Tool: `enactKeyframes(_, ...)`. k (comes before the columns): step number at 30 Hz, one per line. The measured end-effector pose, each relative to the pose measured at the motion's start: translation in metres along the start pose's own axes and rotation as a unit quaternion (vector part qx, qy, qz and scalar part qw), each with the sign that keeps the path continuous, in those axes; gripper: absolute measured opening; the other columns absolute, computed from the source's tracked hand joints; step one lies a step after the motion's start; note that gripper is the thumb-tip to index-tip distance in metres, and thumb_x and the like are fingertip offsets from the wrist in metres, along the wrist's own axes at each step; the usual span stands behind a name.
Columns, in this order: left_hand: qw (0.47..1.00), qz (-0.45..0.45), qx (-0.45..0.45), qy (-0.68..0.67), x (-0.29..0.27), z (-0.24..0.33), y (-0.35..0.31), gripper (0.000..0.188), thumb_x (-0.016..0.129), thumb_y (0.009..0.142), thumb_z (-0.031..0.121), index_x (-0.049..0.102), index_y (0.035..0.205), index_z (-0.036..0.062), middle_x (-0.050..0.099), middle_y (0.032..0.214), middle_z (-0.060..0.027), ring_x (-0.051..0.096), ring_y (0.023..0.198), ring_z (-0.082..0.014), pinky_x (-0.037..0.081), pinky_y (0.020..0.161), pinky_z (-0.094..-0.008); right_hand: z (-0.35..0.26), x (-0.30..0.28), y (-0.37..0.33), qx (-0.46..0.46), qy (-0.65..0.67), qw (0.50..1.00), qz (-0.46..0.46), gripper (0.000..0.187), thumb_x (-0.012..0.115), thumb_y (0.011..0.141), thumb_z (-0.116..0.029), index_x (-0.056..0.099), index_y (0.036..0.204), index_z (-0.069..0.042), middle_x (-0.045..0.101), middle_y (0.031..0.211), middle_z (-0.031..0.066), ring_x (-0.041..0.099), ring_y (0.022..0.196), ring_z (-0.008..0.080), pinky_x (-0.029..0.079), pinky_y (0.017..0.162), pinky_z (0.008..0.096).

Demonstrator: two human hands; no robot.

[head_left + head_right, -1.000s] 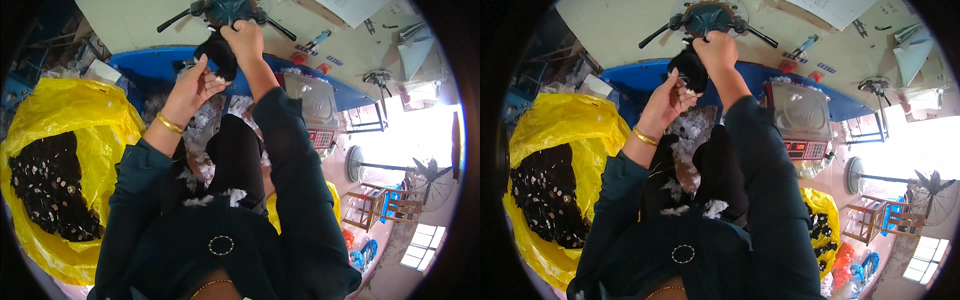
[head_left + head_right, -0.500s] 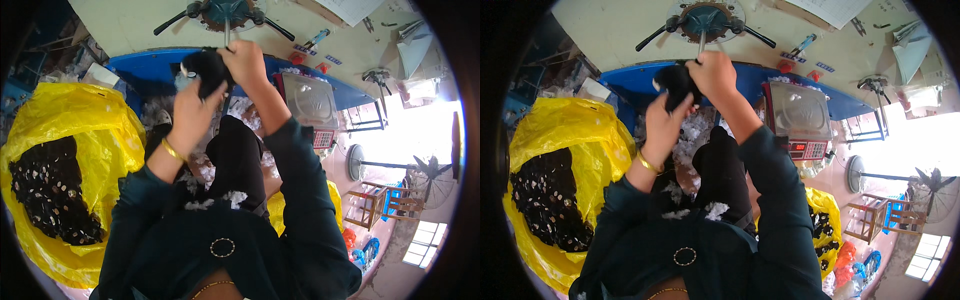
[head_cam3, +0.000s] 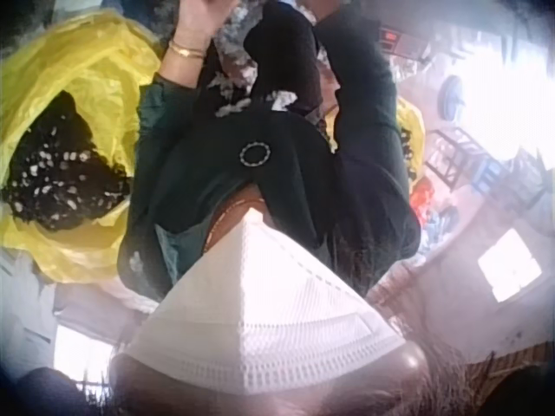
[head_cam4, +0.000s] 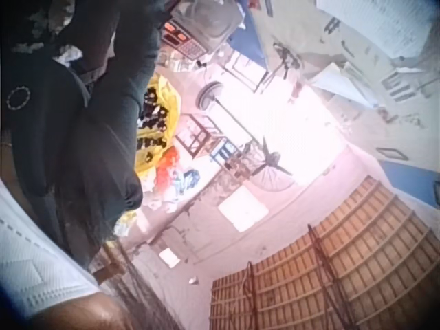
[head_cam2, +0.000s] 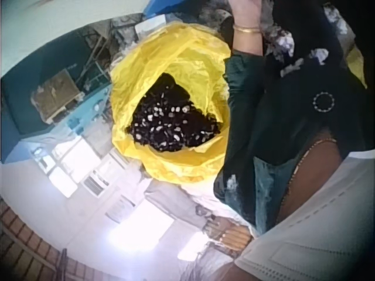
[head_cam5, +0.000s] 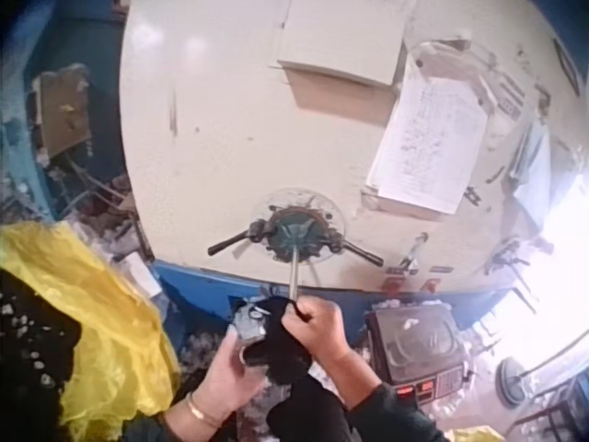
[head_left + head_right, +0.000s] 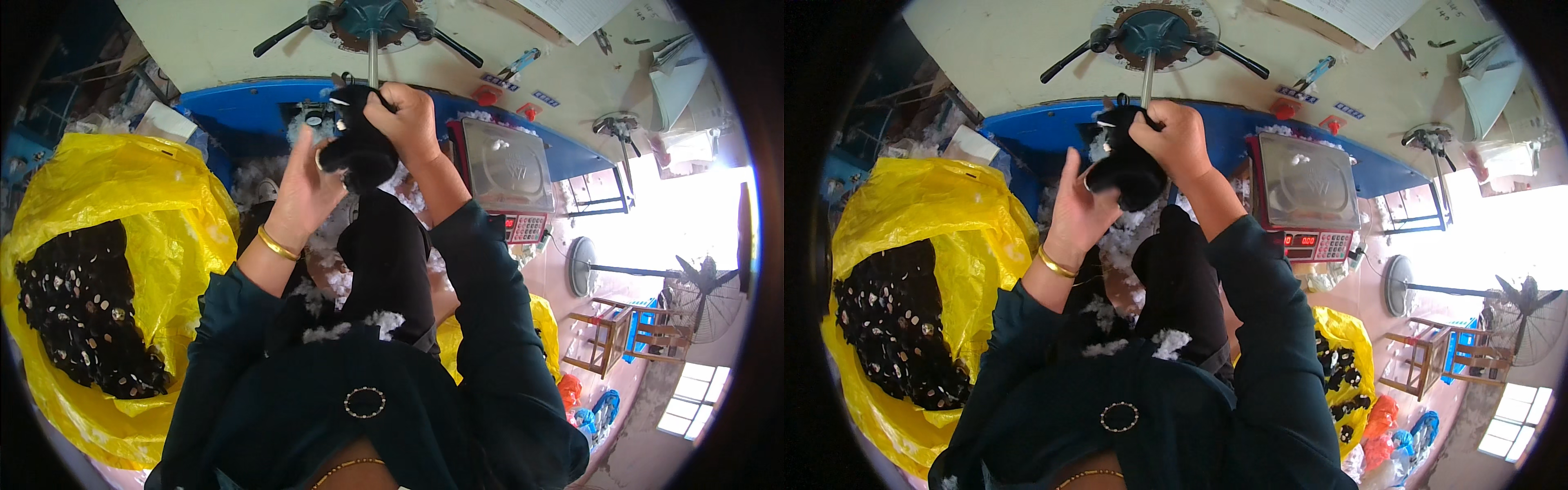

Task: The person repeatedly stuffs white cotton-like material into small black plush toys, then places each stuffed toy onto a digital scale. The person handles the toys one at a time, using both hands to pack the material inside.

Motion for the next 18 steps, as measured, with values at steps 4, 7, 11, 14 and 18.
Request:
enactKeyframes(4, 0.971, -0.003, 0.1, 0.217, -0.008, -0.006, 0.008, 0.013, 0.066, 0.089, 0.016, 0.058, 0.096, 0.0082, 0.055, 0.089, 0.0035, 0.052, 0.085, -0.0076, 0.044, 0.082, -0.0236, 0.007, 0.002, -0.006, 0.035, 0.108, 0.993, -0.023, 0.029, 0.065, 0.077, -0.008, 0.043, 0.06, -0.002, 0.031, 0.056, 0.0069, 0.029, 0.055, 0.0076, 0.03, 0.047, 0.0284)
enactKeyframes(7, 0.914, 0.007, 0.209, 0.348, -0.012, -0.015, 0.021, 0.02, 0.07, 0.078, -0.001, 0.053, 0.086, 0.0059, 0.053, 0.09, 0.0007, 0.049, 0.084, -0.0108, 0.043, 0.078, -0.0238, 0.018, 0.005, -0.004, 0.017, 0.148, 0.989, -0.02, 0.028, 0.066, 0.077, -0.01, 0.045, 0.061, 0.0, 0.032, 0.055, 0.007, 0.032, 0.055, 0.0067, 0.032, 0.047, 0.0285)
enactKeyframes(11, 0.733, 0.014, 0.36, 0.576, -0.018, 0.004, 0.066, 0.023, 0.065, 0.067, -0.011, 0.053, 0.083, 0.0007, 0.053, 0.109, -0.0126, 0.053, 0.097, -0.0292, 0.045, 0.08, -0.0307, 0.023, 0.012, 0.025, -0.023, 0.039, 0.998, 0.037, 0.027, 0.064, 0.072, -0.011, 0.044, 0.06, 0.001, 0.034, 0.055, 0.0153, 0.029, 0.05, 0.0156, 0.032, 0.045, 0.0329)
enactKeyframes(14, 0.737, -0.026, 0.343, 0.581, -0.018, 0.008, 0.062, 0.025, 0.073, 0.067, -0.007, 0.055, 0.083, 0.0014, 0.054, 0.11, -0.0105, 0.053, 0.101, -0.0248, 0.045, 0.083, -0.0296, 0.018, 0.005, 0.022, -0.03, 0.004, 0.999, 0.013, 0.03, 0.066, 0.073, -0.012, 0.042, 0.059, 0.001, 0.035, 0.054, 0.0153, 0.028, 0.049, 0.0187, 0.031, 0.044, 0.0345)
enactKeyframes(18, 0.865, -0.06, 0.208, 0.453, -0.021, 0.001, 0.02, 0.035, 0.084, 0.066, 0.005, 0.062, 0.093, 0.0021, 0.054, 0.111, -0.0046, 0.051, 0.106, -0.0155, 0.043, 0.089, -0.0294, -0.022, -0.001, -0.006, -0.095, -0.031, 0.995, 0.008, 0.03, 0.067, 0.071, -0.01, 0.043, 0.054, -0.003, 0.04, 0.056, 0.017, 0.035, 0.047, 0.0317, 0.031, 0.044, 0.0381)
Point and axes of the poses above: each hand's wrist, its own y-axis towards the middle knuckle, its own x-axis out of the palm, z = x × y, the point moved 1 cm from there along y, towards the middle knuckle
